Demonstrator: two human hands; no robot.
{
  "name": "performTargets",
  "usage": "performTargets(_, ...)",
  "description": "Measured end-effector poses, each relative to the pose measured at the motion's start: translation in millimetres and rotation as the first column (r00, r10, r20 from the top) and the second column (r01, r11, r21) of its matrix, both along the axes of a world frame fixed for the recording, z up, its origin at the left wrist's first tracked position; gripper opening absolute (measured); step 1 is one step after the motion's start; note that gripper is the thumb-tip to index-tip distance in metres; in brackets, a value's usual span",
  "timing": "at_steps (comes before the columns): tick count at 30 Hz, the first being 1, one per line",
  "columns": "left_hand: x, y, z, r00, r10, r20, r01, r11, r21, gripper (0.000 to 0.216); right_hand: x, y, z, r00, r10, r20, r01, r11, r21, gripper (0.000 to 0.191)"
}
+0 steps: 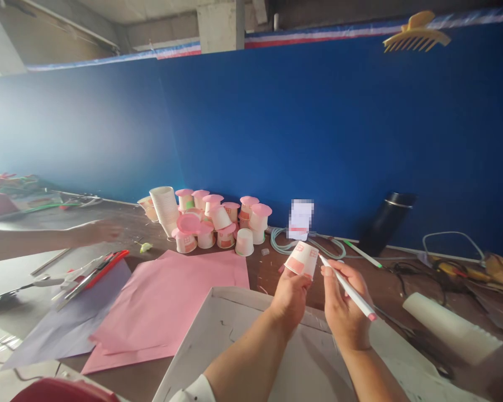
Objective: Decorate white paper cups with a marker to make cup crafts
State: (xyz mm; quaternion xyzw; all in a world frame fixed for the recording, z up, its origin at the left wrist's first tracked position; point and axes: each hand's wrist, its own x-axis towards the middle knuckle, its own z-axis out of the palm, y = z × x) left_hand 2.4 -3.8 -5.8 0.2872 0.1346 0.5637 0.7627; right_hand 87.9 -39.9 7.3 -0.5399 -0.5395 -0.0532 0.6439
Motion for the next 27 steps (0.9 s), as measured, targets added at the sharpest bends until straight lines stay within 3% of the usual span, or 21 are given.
performTargets(10,-1.3,-1.4,4.5,1.0,-0.003,-0.025,0.006,0.994,0.112,0.053,-0.9,-0.1,-0.5,1.0,0.028,-0.006,-0.028,1.0,0.001,0.023)
performTargets(22,-12.2,6.7,6.0,0.988,-0.034,0.149,0.055,0.988,-0.141,0.028,0.1,1.0,-5.6,0.998,0.052,-0.043,-0.053,0.998,-0.032,0.024)
performTargets(27,-15.2,7.3,7.9,0.981,-0.08,0.175,0.1,0.989,-0.109,0.023,-1.5,1.1,-6.6,0.993,0.112,-0.033,-0.113,0.993,-0.036,0.022)
